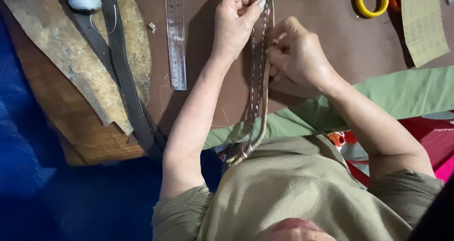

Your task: Hand-stitching a leather strap using an awl and thread

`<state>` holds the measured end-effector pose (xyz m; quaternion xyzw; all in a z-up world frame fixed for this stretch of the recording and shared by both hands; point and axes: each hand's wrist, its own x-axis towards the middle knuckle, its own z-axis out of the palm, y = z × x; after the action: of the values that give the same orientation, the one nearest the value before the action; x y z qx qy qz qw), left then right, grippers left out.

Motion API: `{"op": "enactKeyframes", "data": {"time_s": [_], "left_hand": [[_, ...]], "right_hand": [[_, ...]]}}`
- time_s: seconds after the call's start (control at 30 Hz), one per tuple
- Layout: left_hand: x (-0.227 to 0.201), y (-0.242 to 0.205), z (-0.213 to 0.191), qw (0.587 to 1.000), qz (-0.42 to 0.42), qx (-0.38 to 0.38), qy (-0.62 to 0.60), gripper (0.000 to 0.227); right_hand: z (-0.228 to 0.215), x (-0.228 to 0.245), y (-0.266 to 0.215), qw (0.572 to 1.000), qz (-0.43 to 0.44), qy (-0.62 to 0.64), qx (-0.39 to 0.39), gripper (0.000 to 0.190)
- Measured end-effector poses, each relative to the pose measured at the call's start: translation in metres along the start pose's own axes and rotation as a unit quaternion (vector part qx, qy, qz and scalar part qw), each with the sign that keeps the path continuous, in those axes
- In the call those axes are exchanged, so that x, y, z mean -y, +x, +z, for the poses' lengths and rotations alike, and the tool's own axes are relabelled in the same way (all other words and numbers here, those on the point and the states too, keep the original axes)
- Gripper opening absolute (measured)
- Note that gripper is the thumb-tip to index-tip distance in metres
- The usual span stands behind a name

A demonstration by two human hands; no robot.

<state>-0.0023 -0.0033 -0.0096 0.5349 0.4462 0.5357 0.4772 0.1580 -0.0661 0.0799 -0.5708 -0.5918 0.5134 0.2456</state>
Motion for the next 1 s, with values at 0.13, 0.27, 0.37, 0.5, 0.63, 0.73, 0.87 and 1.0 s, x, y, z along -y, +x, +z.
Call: {"op": "enactKeyframes", "data": {"time_s": [0.13, 0.27, 0.37, 0.5, 0.63, 0.73, 0.87, 1.0], "left_hand": [[0.014, -0.003, 0.008, 0.992, -0.050, 0.014, -0.111, 0.031], [0.032, 0.001, 0.010, 0.994, -0.064, 0.010, -0.093, 0.040], [0.010, -0.001, 0.012, 0.994, -0.099, -0.021, -0.035, 0.042], [0.003, -0.003, 0.013, 0.994, -0.104, -0.023, 0.023, 0.045], [0.009, -0.002, 0.014, 0.993, -0.086, -0.046, 0.070, 0.039], [0.003, -0.003, 0.015, 0.993, -0.100, -0.039, 0.055, 0.036], [0.003, -0.005, 0.019, 0.990, -0.105, -0.043, 0.079, 0.033], [0.017, -0.004, 0.019, 0.991, -0.108, -0.039, 0.067, 0.039]], "right_hand": [[0.005, 0.011, -0.005, 0.992, 0.093, 0.070, 0.050, 0.019], [0.000, 0.006, -0.007, 0.987, 0.084, -0.136, -0.008, 0.003], [-0.016, -0.064, 0.009, 0.932, -0.264, -0.210, -0.134, 0.011], [-0.027, -0.053, -0.002, 0.925, -0.107, -0.338, -0.137, 0.044], [-0.046, -0.084, 0.004, 0.878, -0.130, -0.423, -0.182, 0.050], [-0.059, -0.092, 0.003, 0.838, -0.168, -0.476, -0.206, 0.038], [-0.074, -0.073, -0.008, 0.820, -0.232, -0.492, -0.179, 0.035], [-0.097, -0.115, -0.017, 0.803, -0.225, -0.525, -0.169, 0.035]]}}
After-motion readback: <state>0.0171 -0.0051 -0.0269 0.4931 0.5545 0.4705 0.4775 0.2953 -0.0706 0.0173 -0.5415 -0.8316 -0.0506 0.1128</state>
